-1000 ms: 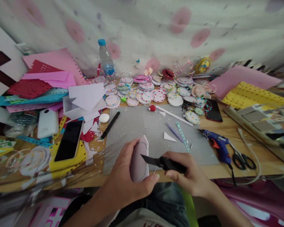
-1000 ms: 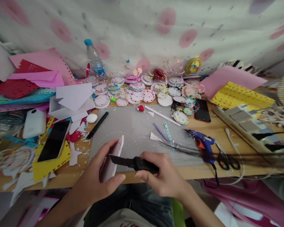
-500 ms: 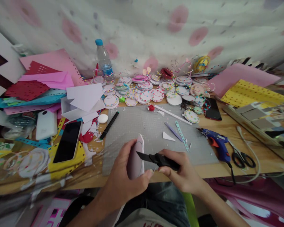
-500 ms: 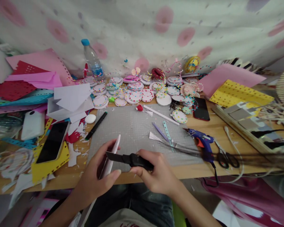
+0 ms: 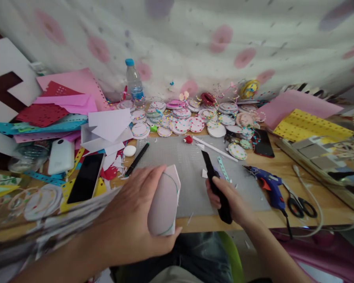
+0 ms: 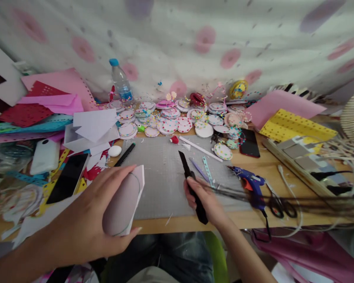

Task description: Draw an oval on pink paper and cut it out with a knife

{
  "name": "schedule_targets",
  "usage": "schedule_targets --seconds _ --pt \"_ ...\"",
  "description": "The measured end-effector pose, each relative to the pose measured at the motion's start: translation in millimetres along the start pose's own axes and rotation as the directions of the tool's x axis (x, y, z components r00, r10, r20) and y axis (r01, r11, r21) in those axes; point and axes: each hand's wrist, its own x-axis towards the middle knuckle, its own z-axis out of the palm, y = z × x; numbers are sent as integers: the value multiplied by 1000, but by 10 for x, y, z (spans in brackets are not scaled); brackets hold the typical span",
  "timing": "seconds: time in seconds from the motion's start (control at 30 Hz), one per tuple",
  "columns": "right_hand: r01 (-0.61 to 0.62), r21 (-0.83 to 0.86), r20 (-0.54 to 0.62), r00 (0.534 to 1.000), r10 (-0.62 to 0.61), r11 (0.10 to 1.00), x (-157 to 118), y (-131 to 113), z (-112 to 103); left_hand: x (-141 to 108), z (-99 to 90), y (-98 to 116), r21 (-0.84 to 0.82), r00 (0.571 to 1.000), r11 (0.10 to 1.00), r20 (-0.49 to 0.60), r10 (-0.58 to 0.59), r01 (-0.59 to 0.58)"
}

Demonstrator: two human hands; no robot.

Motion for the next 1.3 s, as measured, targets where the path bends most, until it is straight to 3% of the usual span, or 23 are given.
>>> schedule_targets --seconds 0.1,0.23,0.33,0.53,0.7,0.8,0.9,1.0,1.13,1.2,1.3 --pt "-92 14 9 996 92 996 32 57 115 233 29 -31 120 996 989 35 84 -88" --pt "-164 20 13 986 163 986 46 167 176 532 319 -150 197 983 968 130 130 -154" --pt "-115 42 -116 986 119 992 58 190 74 683 593 -259 208 972 962 185 142 -180" --pt "-31 -193 -236 972 -16 981 14 121 -252 856 1094 -368 111 955 979 263 135 -169" --pt "-8 -435 -212 973 -94 900 -92 24 -462 711 1102 -630 104 947 991 318 45 -82" --pt "7 -627 -188 969 -160 779 -95 -56 -500 492 1000 -835 155 959 987 284 -1 -44" --pt "26 -701 -148 972 -181 713 -51 -110 -412 319 947 -899 187 975 982 214 -59 18" --pt "71 -698 -41 990 -139 713 -25 -141 -225 257 965 -797 253 974 950 89 -210 182" --pt "106 -712 70 994 -81 694 -36 -177 55 235 1054 -591 355 890 820 -106 -442 450" --pt "144 -773 110 990 -93 618 -40 -181 177 194 1099 -516 361 861 784 -148 -487 505" --pt "172 -868 154 985 -78 466 -37 -148 330 79 1158 -456 313 875 818 -151 -459 483"
